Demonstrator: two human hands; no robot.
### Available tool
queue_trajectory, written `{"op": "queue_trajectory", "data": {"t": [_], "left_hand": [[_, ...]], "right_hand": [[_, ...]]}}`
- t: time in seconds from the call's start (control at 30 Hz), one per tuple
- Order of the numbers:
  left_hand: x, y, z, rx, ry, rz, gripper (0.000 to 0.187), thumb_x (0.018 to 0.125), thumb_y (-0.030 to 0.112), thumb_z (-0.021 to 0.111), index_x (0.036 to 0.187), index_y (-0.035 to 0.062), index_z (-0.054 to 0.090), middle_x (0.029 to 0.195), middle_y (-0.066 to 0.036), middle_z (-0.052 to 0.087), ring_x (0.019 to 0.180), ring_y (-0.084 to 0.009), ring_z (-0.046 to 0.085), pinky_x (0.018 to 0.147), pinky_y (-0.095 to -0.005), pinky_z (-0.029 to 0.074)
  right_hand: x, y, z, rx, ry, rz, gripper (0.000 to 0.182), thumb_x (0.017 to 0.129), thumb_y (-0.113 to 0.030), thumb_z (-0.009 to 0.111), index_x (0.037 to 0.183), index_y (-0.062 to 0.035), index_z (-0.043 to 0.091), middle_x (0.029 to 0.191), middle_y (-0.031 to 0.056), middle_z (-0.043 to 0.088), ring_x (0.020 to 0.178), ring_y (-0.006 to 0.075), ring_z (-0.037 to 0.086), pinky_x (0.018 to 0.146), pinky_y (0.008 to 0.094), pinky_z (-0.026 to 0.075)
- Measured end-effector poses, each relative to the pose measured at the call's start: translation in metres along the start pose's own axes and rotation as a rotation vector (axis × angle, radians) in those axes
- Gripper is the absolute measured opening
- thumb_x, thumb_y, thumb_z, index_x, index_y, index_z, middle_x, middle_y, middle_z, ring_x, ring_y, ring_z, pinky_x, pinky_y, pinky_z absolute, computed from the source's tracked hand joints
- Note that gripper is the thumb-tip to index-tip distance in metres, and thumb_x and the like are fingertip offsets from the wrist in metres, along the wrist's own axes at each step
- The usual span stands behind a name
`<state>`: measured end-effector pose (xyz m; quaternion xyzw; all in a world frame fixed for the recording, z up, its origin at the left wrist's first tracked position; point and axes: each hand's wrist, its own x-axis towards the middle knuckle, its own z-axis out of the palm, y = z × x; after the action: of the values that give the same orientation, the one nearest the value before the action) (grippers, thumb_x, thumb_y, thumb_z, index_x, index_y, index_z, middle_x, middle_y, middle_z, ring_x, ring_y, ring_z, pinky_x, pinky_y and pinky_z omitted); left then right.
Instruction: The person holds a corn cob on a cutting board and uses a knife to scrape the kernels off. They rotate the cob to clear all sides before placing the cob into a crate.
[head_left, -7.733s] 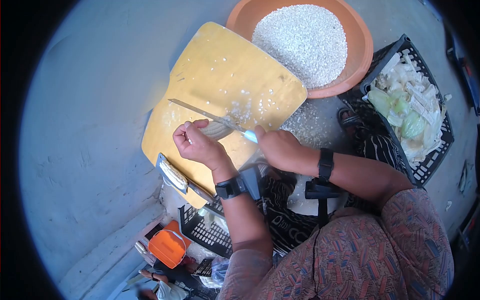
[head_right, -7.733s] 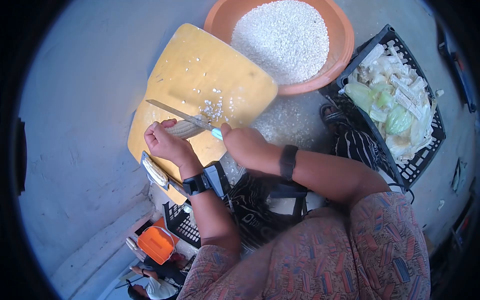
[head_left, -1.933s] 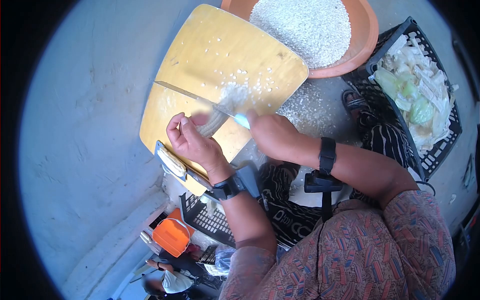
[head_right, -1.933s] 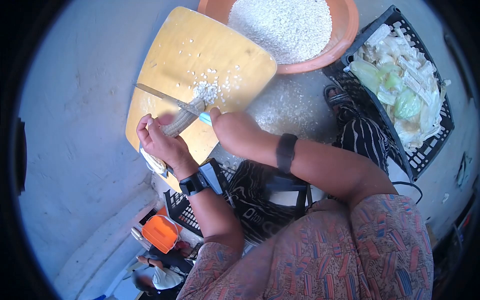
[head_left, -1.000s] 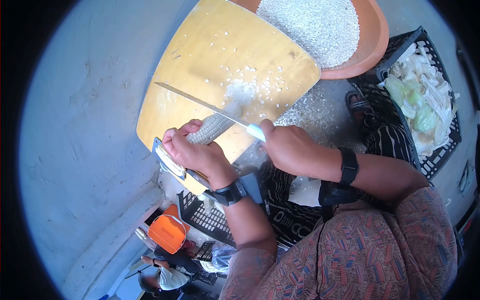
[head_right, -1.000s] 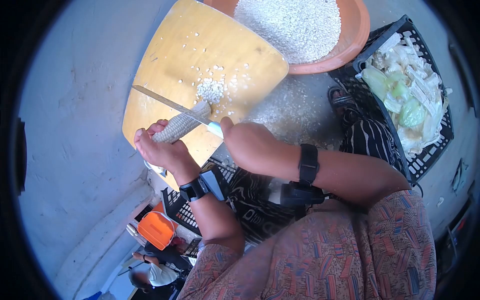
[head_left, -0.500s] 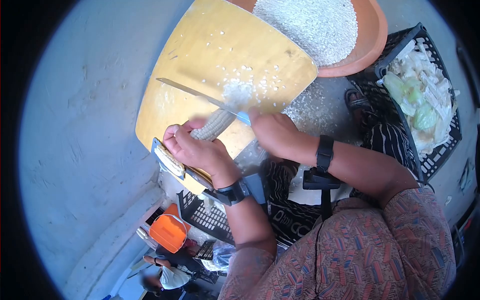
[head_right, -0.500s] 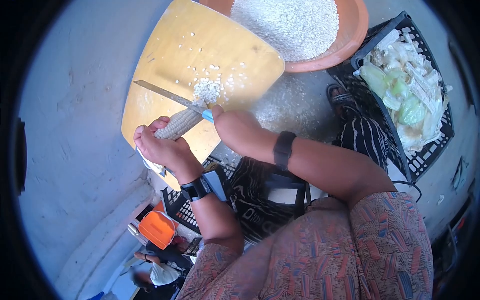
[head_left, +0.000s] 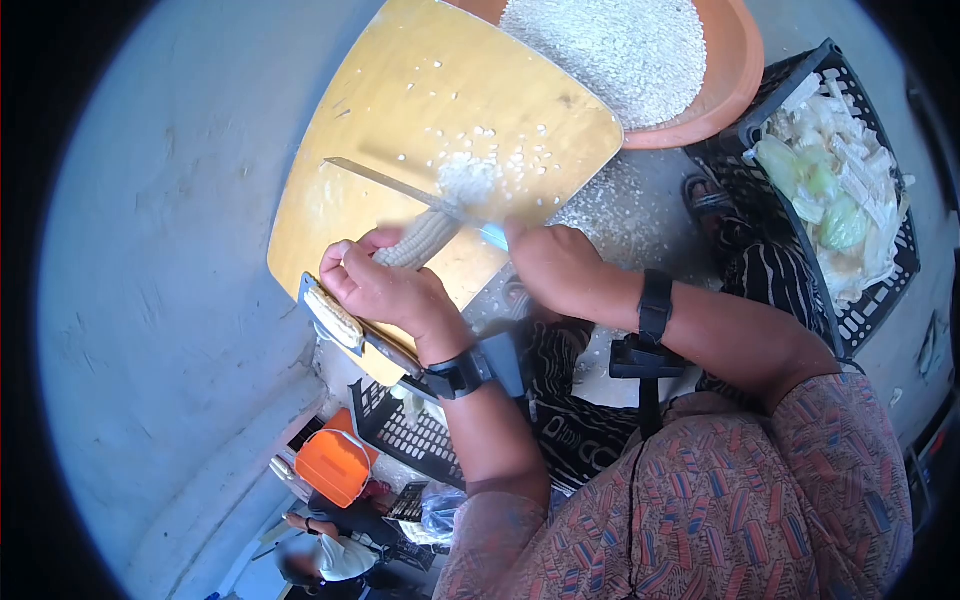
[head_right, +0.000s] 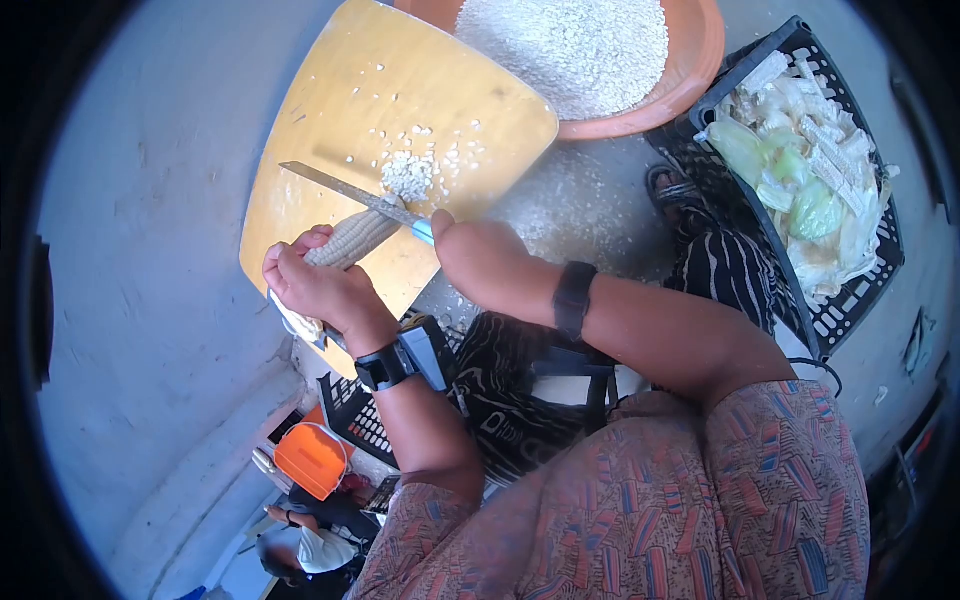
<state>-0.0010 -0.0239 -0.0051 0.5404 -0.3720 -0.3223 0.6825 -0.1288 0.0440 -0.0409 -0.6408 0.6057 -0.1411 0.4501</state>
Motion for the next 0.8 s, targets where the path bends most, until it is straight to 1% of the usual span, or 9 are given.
{"op": "queue_trajectory", "data": {"t": [0.1, 0.17, 0.27, 0.33, 0.43, 0.5, 0.63, 0.77, 0.8], "left_hand": [[-0.008, 0.004, 0.006, 0.072, -0.032, -0.023, 0.008, 0.085, 0.009, 0.045, 0.088, 0.0047, 0.039, 0.056, -0.01, 0.049, 0.057, -0.0237, 0.053, 0.065, -0.0375, 0.047], [-0.009, 0.003, 0.006, 0.087, -0.047, -0.021, 0.008, 0.085, 0.009, 0.045, 0.088, 0.0045, 0.039, 0.056, -0.01, 0.049, 0.057, -0.0239, 0.053, 0.065, -0.0373, 0.047], [-0.003, 0.003, -0.003, 0.041, -0.019, 0.01, 0.01, 0.085, 0.012, 0.045, 0.088, 0.004, 0.039, 0.057, -0.01, 0.049, 0.059, -0.0242, 0.053, 0.066, -0.0379, 0.047], [0.0, 0.008, -0.003, -0.04, 0.1, -0.071, 0.006, 0.083, 0.01, 0.045, 0.085, 0.0069, 0.039, 0.059, -0.01, 0.05, 0.059, -0.0222, 0.052, 0.064, -0.0354, 0.045], [0.004, 0.006, -0.012, -0.082, 0.114, -0.084, 0.007, 0.082, 0.01, 0.044, 0.082, 0.0072, 0.038, 0.061, -0.01, 0.048, 0.062, -0.0224, 0.05, 0.067, -0.0363, 0.045], [0.005, 0.005, -0.013, -0.066, 0.129, -0.074, 0.007, 0.083, 0.01, 0.045, 0.083, 0.0071, 0.039, 0.062, -0.01, 0.047, 0.064, -0.0224, 0.05, 0.068, -0.0356, 0.045], [0.003, 0.01, -0.007, -0.026, 0.188, -0.089, 0.008, 0.083, 0.011, 0.046, 0.085, 0.0066, 0.04, 0.069, -0.009, 0.049, 0.071, -0.0213, 0.051, 0.071, -0.0333, 0.044], [0.004, 0.009, -0.012, -0.095, 0.135, -0.121, 0.01, 0.083, 0.01, 0.048, 0.089, 0.0055, 0.042, 0.076, -0.009, 0.05, 0.074, -0.0198, 0.05, 0.074, -0.0317, 0.043], [0.003, 0.01, -0.012, -0.122, 0.067, -0.103, 0.011, 0.082, 0.008, 0.049, 0.091, 0.0046, 0.043, 0.08, -0.01, 0.051, 0.077, -0.0196, 0.051, 0.077, -0.0316, 0.043]], "right_hand": [[0.015, 0.006, 0.01, 0.067, 0.078, -0.029, 0.015, 0.077, -0.004, 0.05, 0.09, 0.0033, 0.047, 0.075, 0.0236, 0.06, 0.073, 0.0394, 0.061, 0.062, 0.0451, 0.048], [0.025, 0.01, 0.016, 0.093, 0.08, -0.002, 0.016, 0.077, -0.004, 0.05, 0.091, 0.0034, 0.047, 0.075, 0.0239, 0.06, 0.074, 0.0394, 0.061, 0.062, 0.0453, 0.048], [0.025, 0.009, 0.018, 0.133, 0.079, 0.018, 0.016, 0.078, -0.005, 0.05, 0.091, 0.0036, 0.047, 0.076, 0.0242, 0.06, 0.074, 0.0395, 0.061, 0.062, 0.0457, 0.048], [0.024, 0.007, 0.013, 0.151, 0.094, 0.016, 0.016, 0.079, -0.006, 0.051, 0.09, 0.0036, 0.047, 0.076, 0.0242, 0.06, 0.074, 0.0395, 0.061, 0.063, 0.0459, 0.048], [0.013, -0.004, 0.004, 0.152, 0.09, -0.011, 0.016, 0.081, -0.01, 0.051, 0.091, 0.0029, 0.046, 0.074, 0.0236, 0.059, 0.072, 0.04, 0.06, 0.063, 0.0463, 0.047], [0.006, -0.014, -0.004, 0.091, 0.005, -0.033, 0.019, 0.082, -0.012, 0.052, 0.091, 0.0027, 0.045, 0.068, 0.0227, 0.059, 0.067, 0.0404, 0.06, 0.06, 0.0463, 0.047], [-0.014, -0.018, -0.014, 0.101, 0.001, -0.096, 0.021, 0.081, -0.013, 0.053, 0.091, 0.0032, 0.043, 0.062, 0.0213, 0.057, 0.061, 0.0405, 0.058, 0.057, 0.0463, 0.047], [-0.027, -0.014, -0.019, 0.099, -0.006, -0.159, 0.022, 0.081, -0.013, 0.053, 0.09, 0.004, 0.042, 0.059, 0.0207, 0.056, 0.058, 0.0402, 0.058, 0.055, 0.0467, 0.046], [-0.028, -0.013, -0.02, 0.099, -0.009, -0.162, 0.022, 0.081, -0.012, 0.053, 0.09, 0.0041, 0.042, 0.059, 0.0209, 0.056, 0.058, 0.0402, 0.058, 0.054, 0.0468, 0.046]]}}
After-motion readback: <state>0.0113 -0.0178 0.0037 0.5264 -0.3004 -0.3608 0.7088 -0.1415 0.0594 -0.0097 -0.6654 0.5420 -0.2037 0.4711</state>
